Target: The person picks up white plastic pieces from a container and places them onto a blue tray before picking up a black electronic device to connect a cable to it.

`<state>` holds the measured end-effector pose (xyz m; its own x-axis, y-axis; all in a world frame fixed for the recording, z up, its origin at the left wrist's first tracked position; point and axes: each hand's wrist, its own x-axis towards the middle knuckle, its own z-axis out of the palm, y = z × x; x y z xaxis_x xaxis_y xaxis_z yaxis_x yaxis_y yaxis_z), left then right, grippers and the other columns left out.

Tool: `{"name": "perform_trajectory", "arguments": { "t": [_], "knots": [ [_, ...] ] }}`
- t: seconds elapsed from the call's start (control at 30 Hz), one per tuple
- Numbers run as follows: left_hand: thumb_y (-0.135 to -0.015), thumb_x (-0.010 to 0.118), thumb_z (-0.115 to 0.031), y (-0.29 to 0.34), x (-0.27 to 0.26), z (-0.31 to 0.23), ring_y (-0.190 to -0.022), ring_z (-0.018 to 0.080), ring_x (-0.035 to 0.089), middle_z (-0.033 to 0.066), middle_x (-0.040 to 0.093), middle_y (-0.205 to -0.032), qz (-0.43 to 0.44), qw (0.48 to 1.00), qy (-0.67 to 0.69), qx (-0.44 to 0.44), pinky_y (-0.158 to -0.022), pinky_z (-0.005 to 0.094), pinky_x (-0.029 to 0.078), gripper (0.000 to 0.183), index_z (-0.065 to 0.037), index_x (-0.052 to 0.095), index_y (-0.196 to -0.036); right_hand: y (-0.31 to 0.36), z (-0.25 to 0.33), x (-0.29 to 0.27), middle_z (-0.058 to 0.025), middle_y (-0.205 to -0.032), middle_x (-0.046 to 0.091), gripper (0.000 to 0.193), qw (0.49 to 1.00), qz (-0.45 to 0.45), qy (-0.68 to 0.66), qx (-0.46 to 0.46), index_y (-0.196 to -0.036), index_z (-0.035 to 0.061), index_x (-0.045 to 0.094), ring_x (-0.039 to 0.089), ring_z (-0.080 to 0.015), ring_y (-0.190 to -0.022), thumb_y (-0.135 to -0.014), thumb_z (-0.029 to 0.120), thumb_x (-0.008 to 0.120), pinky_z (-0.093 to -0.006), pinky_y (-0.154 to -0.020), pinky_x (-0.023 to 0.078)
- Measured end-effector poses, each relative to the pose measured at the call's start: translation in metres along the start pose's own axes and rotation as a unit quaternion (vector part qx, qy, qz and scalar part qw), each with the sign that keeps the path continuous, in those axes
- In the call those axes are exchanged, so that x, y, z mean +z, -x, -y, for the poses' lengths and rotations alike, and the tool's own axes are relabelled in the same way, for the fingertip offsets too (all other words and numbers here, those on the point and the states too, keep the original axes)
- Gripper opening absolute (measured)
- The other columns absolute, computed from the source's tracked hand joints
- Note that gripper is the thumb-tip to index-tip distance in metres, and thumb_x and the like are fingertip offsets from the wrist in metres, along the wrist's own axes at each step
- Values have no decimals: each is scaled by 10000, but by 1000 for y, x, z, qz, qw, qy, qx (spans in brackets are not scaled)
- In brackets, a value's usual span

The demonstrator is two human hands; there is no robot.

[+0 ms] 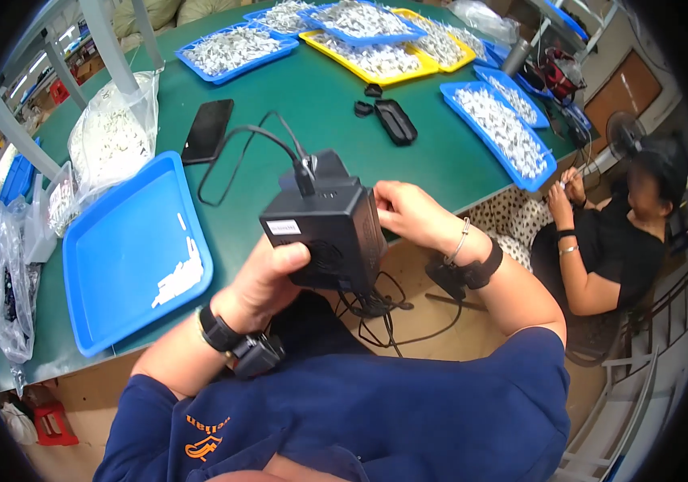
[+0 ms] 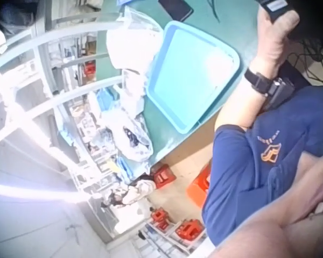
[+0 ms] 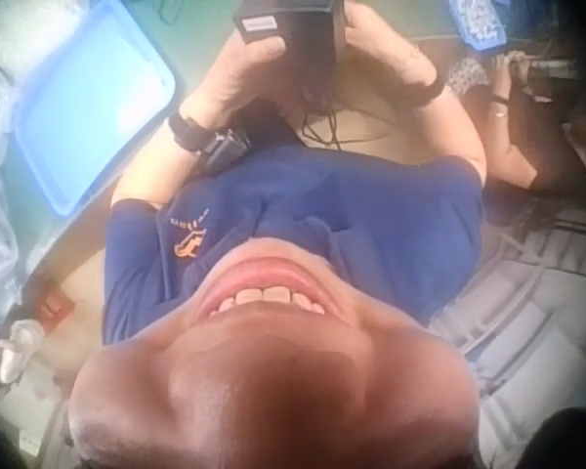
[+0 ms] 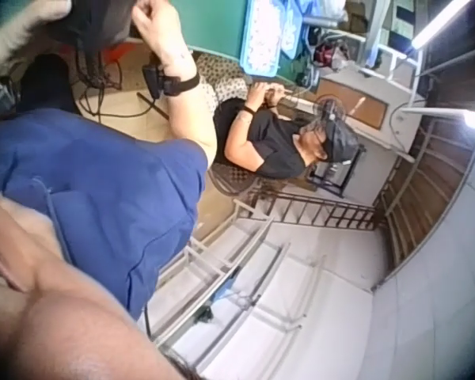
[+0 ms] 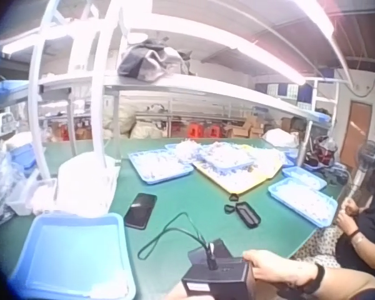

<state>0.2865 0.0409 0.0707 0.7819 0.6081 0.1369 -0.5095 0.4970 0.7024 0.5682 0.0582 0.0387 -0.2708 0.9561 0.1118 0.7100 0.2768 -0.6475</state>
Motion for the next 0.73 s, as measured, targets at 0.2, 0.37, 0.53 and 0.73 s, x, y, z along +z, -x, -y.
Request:
{"name": "perform_trajectory", "arguments": {
  "t": [0.2,0.37,0.53,0.73],
  "knots": [
    [-851,805,-152,-2,-15,-1,-1202,152,578,50,598,-1299,-83,995,57,19,-1068,331,456,621,-28,507,-1381,-26,22,-10,-205,-771,651,188,986,118,116,17,-869,18,605,651,-415,-750,-891,191,675,-468,-661,512],
    [-837,787,-140,1,-19,-13,-1203,148,573,43,609,-1289,-110,985,119,-50,-1071,326,439,643,-31,504,-1403,-36,50,-19,-157,-771,616,232,973,164,110,121,-842,44,546,625,-395,-743,-879,199,715,-458,-671,501],
    [-818,794,-144,-2,-20,-23,-1235,159,568,55,600,-1345,-101,976,175,-85,-1090,336,430,704,-12,482,-1435,-34,47,-15,-157,-797,615,309,971,177,98,128,-867,42,529,625,-399,-765,-898,265,740,-464,-684,504],
    [-813,804,-180,-2,-18,-23,-1289,177,540,71,567,-1402,-88,964,223,-112,-1118,338,405,760,-9,459,-1469,-28,46,-14,-162,-812,614,326,970,171,103,140,-882,48,536,630,-398,-786,-894,298,745,-466,-708,513]
  ]
}}
